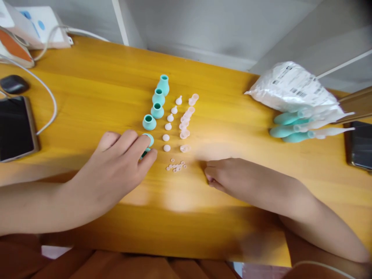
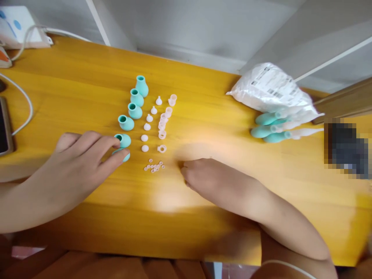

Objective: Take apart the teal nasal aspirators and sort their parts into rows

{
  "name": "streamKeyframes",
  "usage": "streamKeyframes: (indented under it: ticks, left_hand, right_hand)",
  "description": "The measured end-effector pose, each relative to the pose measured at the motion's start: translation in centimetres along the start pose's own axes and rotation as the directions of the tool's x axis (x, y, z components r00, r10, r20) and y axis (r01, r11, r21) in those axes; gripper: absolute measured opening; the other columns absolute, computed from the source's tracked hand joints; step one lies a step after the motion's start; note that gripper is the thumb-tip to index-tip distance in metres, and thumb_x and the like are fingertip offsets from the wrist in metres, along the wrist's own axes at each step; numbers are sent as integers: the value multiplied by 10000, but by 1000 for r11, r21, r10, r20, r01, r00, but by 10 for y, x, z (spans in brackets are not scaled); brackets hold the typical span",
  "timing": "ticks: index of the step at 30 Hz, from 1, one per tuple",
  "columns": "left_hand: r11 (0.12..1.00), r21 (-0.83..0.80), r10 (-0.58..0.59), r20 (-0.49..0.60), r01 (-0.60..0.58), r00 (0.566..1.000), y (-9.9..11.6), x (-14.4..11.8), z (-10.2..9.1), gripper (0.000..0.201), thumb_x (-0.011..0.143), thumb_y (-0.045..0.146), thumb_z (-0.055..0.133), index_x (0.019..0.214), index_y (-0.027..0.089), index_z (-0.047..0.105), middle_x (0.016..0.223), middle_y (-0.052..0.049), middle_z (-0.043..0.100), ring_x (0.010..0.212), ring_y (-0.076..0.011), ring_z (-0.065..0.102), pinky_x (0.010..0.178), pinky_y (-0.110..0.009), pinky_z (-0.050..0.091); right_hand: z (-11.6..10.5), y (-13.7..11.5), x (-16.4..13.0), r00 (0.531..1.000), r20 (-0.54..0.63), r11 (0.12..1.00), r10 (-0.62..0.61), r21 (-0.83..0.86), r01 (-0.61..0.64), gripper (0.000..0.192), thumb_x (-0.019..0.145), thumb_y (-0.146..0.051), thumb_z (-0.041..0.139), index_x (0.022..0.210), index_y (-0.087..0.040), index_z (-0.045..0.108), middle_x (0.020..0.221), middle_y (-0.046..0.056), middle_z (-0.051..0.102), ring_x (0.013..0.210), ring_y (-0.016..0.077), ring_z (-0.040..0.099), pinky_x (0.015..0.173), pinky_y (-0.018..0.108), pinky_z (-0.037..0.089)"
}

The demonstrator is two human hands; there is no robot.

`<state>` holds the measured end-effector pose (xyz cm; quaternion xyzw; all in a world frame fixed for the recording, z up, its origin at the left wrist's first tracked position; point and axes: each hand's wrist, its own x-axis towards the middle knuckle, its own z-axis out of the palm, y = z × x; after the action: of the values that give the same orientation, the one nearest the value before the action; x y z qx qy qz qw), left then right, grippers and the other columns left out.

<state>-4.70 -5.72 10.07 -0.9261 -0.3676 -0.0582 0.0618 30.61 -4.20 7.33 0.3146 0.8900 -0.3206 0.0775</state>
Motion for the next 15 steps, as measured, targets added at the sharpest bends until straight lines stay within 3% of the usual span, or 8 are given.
streamKeyframes:
  ticks: [3,8,13,15]
  left_hand:
    - [998,-55,2,-27,-4,1000,3,-1,-3,353,998,-22,460,1078,181,738,1048,-119,706,886,-287,636,702,-414,385]
    - [985,-44,157,-139,-164,978,13,-4,1,337,1079,44,438,1019,162,747,984,-112,722,893,-287,611,717,-435,371]
    - [933,-136,303,-203,-334,931,23,-4,27,344,1103,57,461,971,147,764,918,-75,721,818,-246,569,737,-434,395]
    - [916,-141,346,-190,-375,919,25,-4,38,351,1106,57,458,978,144,773,901,-63,707,784,-234,544,736,-429,402]
  right_hand:
    - [-5,-9,16,999,-17,999,-51,-10,51,212,1140,-176,597,960,-215,703,974,32,737,785,188,676,732,346,467]
    - [-20,-7,30,981,-191,998,-40,38,48,178,1165,-260,609,1034,-208,718,1004,48,748,826,190,703,754,333,506]
    - [-53,21,-7,948,-316,989,28,-126,-71,356,1204,-313,446,1055,-221,756,970,75,795,810,221,735,735,377,535]
    - [-68,33,-32,911,-410,959,54,-232,-161,452,1219,-415,404,1096,-205,785,985,97,826,837,228,769,754,401,550]
